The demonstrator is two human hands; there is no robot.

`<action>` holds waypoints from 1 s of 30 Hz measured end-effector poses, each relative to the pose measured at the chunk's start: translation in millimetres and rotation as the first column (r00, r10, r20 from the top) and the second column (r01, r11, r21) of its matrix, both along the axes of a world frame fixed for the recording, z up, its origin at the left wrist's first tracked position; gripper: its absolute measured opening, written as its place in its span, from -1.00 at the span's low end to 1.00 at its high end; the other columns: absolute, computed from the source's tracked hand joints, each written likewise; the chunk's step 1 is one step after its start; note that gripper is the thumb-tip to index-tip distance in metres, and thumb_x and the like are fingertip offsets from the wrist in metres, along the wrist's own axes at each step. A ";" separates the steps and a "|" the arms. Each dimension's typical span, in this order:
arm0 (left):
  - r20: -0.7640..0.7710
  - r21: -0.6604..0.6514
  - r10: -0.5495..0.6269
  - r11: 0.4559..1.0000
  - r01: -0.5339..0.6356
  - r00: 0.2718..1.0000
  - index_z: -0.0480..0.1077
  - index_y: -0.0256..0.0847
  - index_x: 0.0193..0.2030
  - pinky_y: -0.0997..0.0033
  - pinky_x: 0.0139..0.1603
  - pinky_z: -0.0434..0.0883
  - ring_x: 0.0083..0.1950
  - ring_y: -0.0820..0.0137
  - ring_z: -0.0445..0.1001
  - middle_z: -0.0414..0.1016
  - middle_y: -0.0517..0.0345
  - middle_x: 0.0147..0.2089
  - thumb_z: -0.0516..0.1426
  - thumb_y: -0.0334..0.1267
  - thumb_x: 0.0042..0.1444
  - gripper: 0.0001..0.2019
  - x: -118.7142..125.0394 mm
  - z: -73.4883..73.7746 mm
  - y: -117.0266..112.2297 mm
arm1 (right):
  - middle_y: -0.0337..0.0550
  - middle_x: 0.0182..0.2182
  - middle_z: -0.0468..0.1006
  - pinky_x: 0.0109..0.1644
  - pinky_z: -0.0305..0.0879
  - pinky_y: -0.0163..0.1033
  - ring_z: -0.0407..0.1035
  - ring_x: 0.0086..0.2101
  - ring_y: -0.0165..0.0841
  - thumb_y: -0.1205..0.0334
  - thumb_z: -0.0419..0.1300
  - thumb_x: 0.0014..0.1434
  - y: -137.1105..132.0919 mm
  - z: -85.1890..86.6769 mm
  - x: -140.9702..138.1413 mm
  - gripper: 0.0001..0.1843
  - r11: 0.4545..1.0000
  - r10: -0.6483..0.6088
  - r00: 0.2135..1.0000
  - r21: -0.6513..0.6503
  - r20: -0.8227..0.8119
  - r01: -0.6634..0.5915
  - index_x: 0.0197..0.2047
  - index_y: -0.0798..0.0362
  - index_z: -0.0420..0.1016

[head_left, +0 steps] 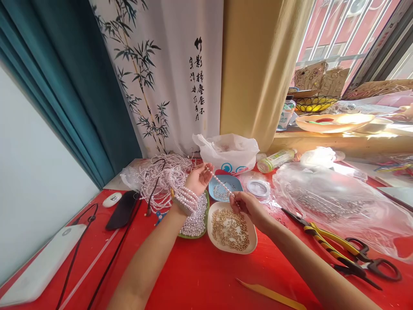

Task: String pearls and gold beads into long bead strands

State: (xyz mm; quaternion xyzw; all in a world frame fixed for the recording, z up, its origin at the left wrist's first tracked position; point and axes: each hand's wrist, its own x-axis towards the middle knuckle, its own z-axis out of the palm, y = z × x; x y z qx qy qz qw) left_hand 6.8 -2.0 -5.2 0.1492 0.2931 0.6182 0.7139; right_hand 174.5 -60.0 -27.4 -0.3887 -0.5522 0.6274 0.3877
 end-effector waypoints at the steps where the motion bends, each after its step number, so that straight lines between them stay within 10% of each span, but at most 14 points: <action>1: -0.002 -0.001 -0.003 1.000 0.003 1.000 0.33 -0.33 -0.46 0.57 -0.52 0.41 -0.46 0.48 0.48 0.48 0.12 -0.48 -0.03 -0.50 0.09 -0.83 0.4 0.1 -0.2 | -0.33 -0.77 0.08 -0.60 -0.24 -0.33 -0.11 -0.69 -0.55 0.32 -0.11 -0.10 0.8 -1.0 0.0 -0.80 1.000 0.005 1.000 -0.012 -0.008 -0.005 -0.68 0.11 0.19; 7: -0.012 -0.009 -0.016 1.000 0.016 1.000 0.33 -0.32 -0.45 0.58 -0.50 0.41 -0.45 0.50 0.48 0.47 0.14 -0.48 -0.03 -0.49 0.09 -0.83 0.8 2.4 -1.2 | -0.44 -0.74 -0.19 -0.62 -0.39 -0.33 -0.35 -0.68 -0.55 0.26 -0.10 -0.07 5.9 -12.5 0.7 -0.83 0.997 0.007 0.998 -0.075 -0.058 -0.011 -0.61 0.09 0.19; 25: -0.016 0.017 -0.052 0.998 0.052 0.999 0.33 -0.31 -0.45 0.56 -0.48 0.40 -0.44 0.48 0.48 0.47 0.16 -0.46 0.00 -0.49 0.06 -0.86 1.9 0.6 1.9 | -0.32 -0.73 0.09 -0.58 -0.22 -0.31 -0.09 -0.66 -0.53 0.31 -0.11 -0.06 3.2 -8.9 -2.7 -0.78 1.000 0.016 1.000 0.021 -0.004 -0.016 -0.66 0.11 0.20; 30: -0.011 0.029 -0.059 0.998 0.059 0.998 0.32 -0.32 -0.44 0.57 -0.49 0.39 -0.45 0.49 0.48 0.47 0.16 -0.47 0.00 -0.49 0.06 -0.88 4.4 -2.4 1.8 | -0.40 -0.71 -0.13 -0.61 -0.36 -0.32 -0.29 -0.67 -0.54 0.25 -0.10 -0.04 5.5 -9.6 -1.3 -0.81 1.000 0.001 1.000 -0.014 0.019 -0.001 -0.60 0.10 0.20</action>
